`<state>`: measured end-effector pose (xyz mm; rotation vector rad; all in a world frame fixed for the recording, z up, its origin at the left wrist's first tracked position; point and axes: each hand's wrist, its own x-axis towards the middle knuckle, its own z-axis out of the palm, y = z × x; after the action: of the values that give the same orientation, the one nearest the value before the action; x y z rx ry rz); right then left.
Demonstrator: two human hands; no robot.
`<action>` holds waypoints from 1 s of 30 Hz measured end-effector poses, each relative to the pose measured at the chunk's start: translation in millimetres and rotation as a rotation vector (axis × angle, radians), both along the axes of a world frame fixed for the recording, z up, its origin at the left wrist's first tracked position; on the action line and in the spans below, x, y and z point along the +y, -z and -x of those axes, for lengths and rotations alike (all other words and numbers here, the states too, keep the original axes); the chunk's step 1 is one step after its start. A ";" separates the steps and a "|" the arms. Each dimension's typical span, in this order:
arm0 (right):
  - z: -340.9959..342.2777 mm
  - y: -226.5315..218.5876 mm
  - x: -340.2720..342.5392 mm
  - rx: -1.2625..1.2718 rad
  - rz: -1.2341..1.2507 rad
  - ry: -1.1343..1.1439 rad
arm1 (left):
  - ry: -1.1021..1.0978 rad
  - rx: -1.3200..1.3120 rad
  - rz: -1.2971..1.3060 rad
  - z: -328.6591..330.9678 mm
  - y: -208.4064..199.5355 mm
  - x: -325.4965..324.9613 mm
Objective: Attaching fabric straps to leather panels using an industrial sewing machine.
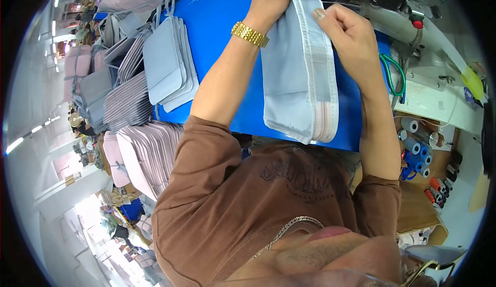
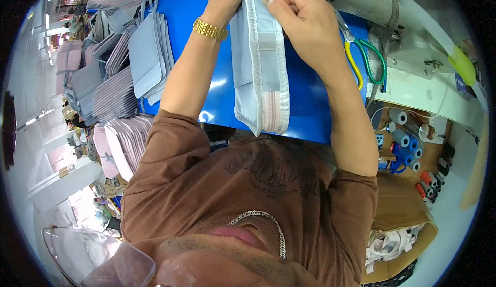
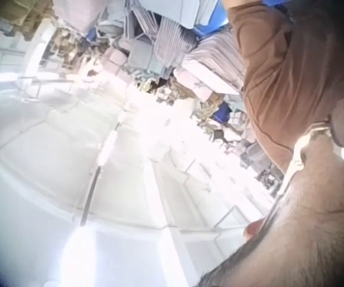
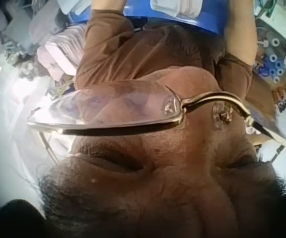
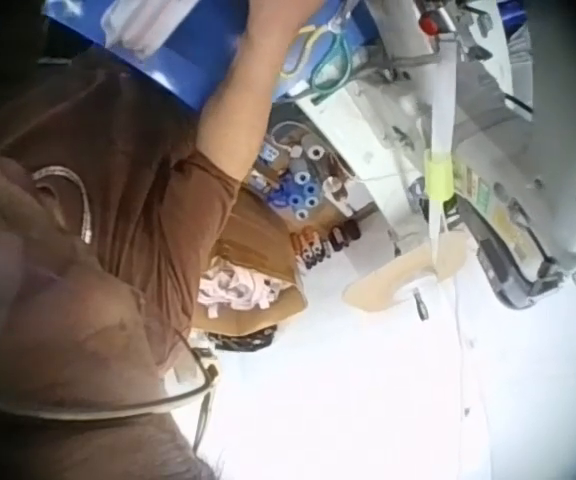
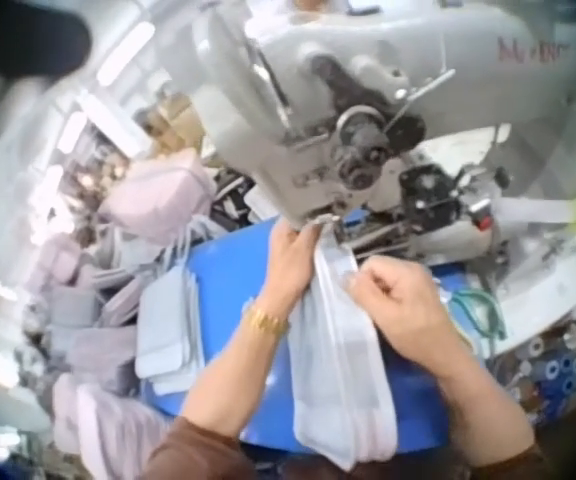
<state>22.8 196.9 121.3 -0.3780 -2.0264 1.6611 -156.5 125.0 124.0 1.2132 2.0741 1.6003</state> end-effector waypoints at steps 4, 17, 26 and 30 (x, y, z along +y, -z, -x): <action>-32.6 -4.3 8.0 0.064 0.228 0.031 | -0.070 -0.001 -0.058 8.0 12.4 -3.4; -49.5 -4.0 20.0 0.078 0.116 0.245 | -0.232 0.167 -0.210 -52.8 3.9 -62.9; -24.3 14.1 -32.2 0.151 0.443 -0.068 | -0.036 0.166 0.018 -101.2 -5.6 -82.4; -16.6 14.4 -26.9 0.136 0.446 -0.048 | -0.074 0.114 -0.012 -96.9 -5.5 -73.4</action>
<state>39.4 170.1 106.9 -0.3555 -1.5700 2.1070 -59.6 51.6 129.5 1.2741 2.2064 1.6129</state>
